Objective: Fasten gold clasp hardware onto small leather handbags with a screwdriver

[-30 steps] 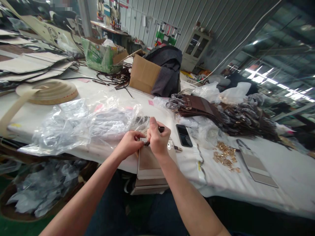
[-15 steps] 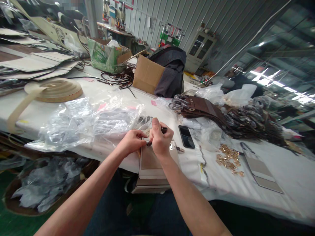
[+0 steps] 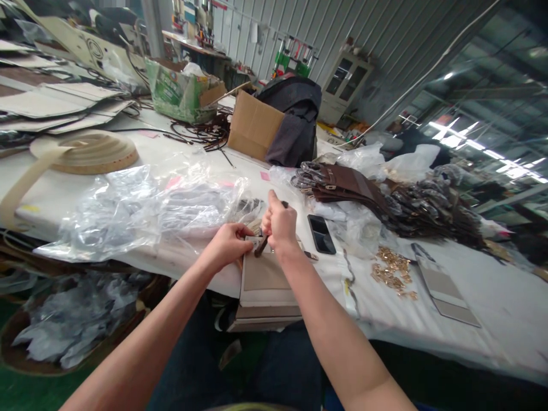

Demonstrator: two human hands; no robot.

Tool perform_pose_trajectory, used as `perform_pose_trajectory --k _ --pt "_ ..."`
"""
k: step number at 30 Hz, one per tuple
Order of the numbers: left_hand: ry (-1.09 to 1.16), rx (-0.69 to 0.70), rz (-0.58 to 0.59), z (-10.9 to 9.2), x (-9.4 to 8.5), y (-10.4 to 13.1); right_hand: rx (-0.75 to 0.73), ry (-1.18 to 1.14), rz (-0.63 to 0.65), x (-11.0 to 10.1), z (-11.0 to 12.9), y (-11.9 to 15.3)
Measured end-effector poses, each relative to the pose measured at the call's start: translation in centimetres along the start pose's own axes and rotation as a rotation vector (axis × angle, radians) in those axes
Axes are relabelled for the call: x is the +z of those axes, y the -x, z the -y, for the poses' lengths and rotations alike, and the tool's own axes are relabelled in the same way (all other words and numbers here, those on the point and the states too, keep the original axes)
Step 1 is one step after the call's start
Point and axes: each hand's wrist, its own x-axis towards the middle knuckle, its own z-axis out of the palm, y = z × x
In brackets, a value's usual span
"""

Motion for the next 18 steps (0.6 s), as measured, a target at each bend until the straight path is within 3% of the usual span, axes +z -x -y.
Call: perform_pose_trajectory --k 3,6,8,13,18 --pt "-0.002 -0.007 -0.005 -0.1 0.0 0.1 0.189 0.078 -0.021 0.9 -0.2 -2.3" --pt "0.021 -0.023 -0.018 -0.1 -0.1 0.1 0.244 0.098 0.041 1.1 0.2 -2.7" --pt "0.042 -0.031 -0.013 0.0 -0.1 0.1 0.153 0.074 0.084 0.8 0.8 -1.6" --pt "0.111 -0.040 0.053 0.4 -0.3 -0.1 -0.323 0.071 0.059 -0.1 1.1 2.4" --pt "0.147 -0.024 0.036 0.7 -0.3 -0.2 -0.495 0.249 0.043 0.0 -0.4 4.2"
